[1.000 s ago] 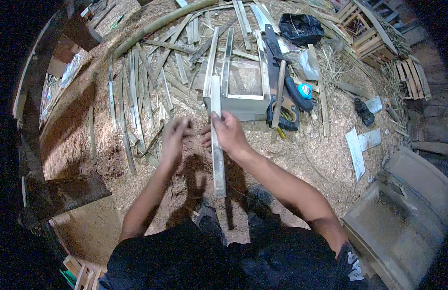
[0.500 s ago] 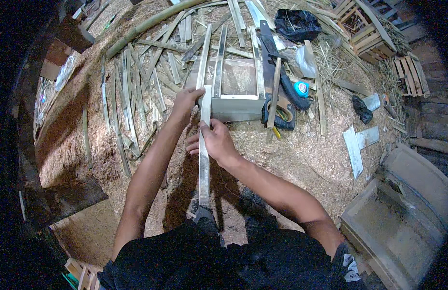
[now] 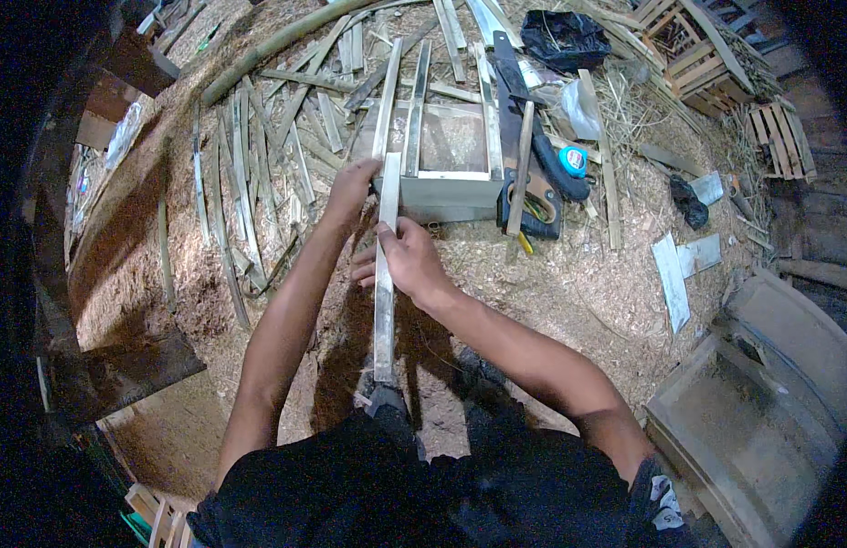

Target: Assembling a small wooden lattice structure or crate using thin wood strips and a hammer.

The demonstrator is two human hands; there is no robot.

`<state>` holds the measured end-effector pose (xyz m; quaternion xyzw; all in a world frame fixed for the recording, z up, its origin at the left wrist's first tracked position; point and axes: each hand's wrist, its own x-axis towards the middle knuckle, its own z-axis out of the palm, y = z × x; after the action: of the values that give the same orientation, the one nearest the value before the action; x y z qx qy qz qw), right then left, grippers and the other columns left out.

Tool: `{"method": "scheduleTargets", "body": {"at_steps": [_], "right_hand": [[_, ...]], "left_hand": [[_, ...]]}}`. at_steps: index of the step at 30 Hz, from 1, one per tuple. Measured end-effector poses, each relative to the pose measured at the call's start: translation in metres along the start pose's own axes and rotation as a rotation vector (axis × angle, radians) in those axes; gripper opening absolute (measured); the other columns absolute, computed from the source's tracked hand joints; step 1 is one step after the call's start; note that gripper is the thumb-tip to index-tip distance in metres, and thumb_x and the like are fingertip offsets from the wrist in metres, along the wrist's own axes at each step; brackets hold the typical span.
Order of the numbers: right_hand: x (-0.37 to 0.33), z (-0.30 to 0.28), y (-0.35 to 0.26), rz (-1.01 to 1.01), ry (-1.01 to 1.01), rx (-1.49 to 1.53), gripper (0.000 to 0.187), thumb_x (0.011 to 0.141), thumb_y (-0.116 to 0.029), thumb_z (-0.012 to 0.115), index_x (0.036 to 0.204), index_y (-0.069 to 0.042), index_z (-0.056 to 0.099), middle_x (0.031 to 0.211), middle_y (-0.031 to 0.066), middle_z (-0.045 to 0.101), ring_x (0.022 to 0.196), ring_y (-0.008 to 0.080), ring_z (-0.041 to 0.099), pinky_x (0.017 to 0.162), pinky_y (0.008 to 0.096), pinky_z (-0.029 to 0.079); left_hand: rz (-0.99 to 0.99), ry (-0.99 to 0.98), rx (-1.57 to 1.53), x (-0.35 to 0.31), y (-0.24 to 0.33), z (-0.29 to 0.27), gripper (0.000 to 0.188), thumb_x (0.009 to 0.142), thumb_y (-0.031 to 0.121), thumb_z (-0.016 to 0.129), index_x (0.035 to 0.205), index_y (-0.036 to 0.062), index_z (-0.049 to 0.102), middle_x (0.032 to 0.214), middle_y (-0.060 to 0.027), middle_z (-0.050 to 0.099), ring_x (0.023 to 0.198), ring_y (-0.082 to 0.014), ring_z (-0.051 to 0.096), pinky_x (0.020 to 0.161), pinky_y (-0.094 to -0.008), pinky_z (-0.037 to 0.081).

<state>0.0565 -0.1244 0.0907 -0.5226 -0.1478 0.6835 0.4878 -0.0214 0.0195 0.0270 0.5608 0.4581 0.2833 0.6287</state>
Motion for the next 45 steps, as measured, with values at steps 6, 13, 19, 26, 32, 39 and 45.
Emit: {"method": "scheduleTargets", "body": {"at_steps": [6, 13, 19, 26, 32, 39, 45], "right_hand": [[0.0, -0.011, -0.025, -0.29, 0.046, -0.155, 0.03, 0.108, -0.028, 0.038, 0.117, -0.001, 0.045, 0.084, 0.0146, 0.063, 0.06, 0.0203, 0.063, 0.052, 0.0319, 0.055], [0.009, -0.051, -0.023, -0.129, 0.23, -0.149, 0.033, 0.108, -0.028, 0.038, 0.117, 0.002, 0.046, 0.083, 0.0171, 0.063, 0.057, 0.0222, 0.063, 0.05, 0.0324, 0.055], [0.008, -0.033, 0.003, -0.097, 0.158, -0.072, 0.029, 0.108, -0.026, 0.039, 0.12, 0.0, 0.044, 0.079, 0.0196, 0.064, 0.056, 0.0292, 0.067, 0.046, 0.0359, 0.056], [0.005, -0.03, -0.007, -0.054, 0.148, -0.027, 0.031, 0.108, -0.027, 0.038, 0.119, 0.002, 0.044, 0.08, 0.0214, 0.065, 0.056, 0.0291, 0.067, 0.047, 0.036, 0.057], [0.004, -0.031, -0.01, -0.032, 0.147, 0.022, 0.033, 0.108, -0.027, 0.037, 0.124, 0.002, 0.043, 0.081, 0.0216, 0.065, 0.056, 0.0277, 0.066, 0.049, 0.0355, 0.057], [0.005, -0.03, -0.01, -0.017, 0.14, 0.013, 0.034, 0.108, -0.027, 0.037, 0.126, 0.001, 0.043, 0.083, 0.0222, 0.065, 0.058, 0.0275, 0.067, 0.051, 0.0356, 0.057], [0.008, -0.035, -0.005, -0.054, 0.116, 0.005, 0.033, 0.107, -0.025, 0.038, 0.122, 0.004, 0.041, 0.084, 0.0272, 0.067, 0.058, 0.0331, 0.068, 0.048, 0.0391, 0.058]], "left_hand": [[-0.156, 0.005, -0.143, 0.011, -0.022, -0.015, 0.048, 0.1, 0.044, 0.053, 0.105, -0.0011, 0.069, 0.093, -0.0073, 0.068, 0.085, -0.0168, 0.06, 0.077, -0.0313, 0.046], [0.448, 0.177, 0.446, 0.009, 0.01, -0.004, 0.048, 0.091, 0.029, 0.067, 0.13, 0.0024, 0.058, 0.13, -0.0209, 0.061, 0.117, -0.0311, 0.061, 0.101, -0.0409, 0.046], [0.766, -0.26, 0.904, 0.0, 0.013, -0.006, 0.049, 0.089, 0.023, 0.066, 0.136, 0.0126, 0.055, 0.141, -0.0101, 0.055, 0.133, -0.0285, 0.048, 0.117, -0.0502, 0.029], [0.784, -0.234, 0.913, 0.001, 0.014, -0.003, 0.05, 0.082, 0.017, 0.072, 0.131, 0.0113, 0.061, 0.133, -0.0097, 0.061, 0.122, -0.0291, 0.056, 0.109, -0.0482, 0.035], [0.832, -0.203, 0.921, 0.002, 0.012, 0.001, 0.049, 0.083, 0.017, 0.07, 0.131, 0.0146, 0.062, 0.133, -0.0088, 0.061, 0.121, -0.0295, 0.056, 0.108, -0.049, 0.035], [0.847, -0.197, 0.952, -0.002, 0.007, 0.0, 0.045, 0.084, 0.015, 0.068, 0.129, 0.0204, 0.063, 0.131, -0.0078, 0.059, 0.12, -0.0277, 0.056, 0.111, -0.0531, 0.032], [0.833, -0.188, 0.932, -0.004, 0.007, 0.003, 0.043, 0.084, 0.014, 0.068, 0.127, 0.0194, 0.065, 0.131, -0.0084, 0.06, 0.12, -0.03, 0.056, 0.111, -0.0537, 0.033]]}}
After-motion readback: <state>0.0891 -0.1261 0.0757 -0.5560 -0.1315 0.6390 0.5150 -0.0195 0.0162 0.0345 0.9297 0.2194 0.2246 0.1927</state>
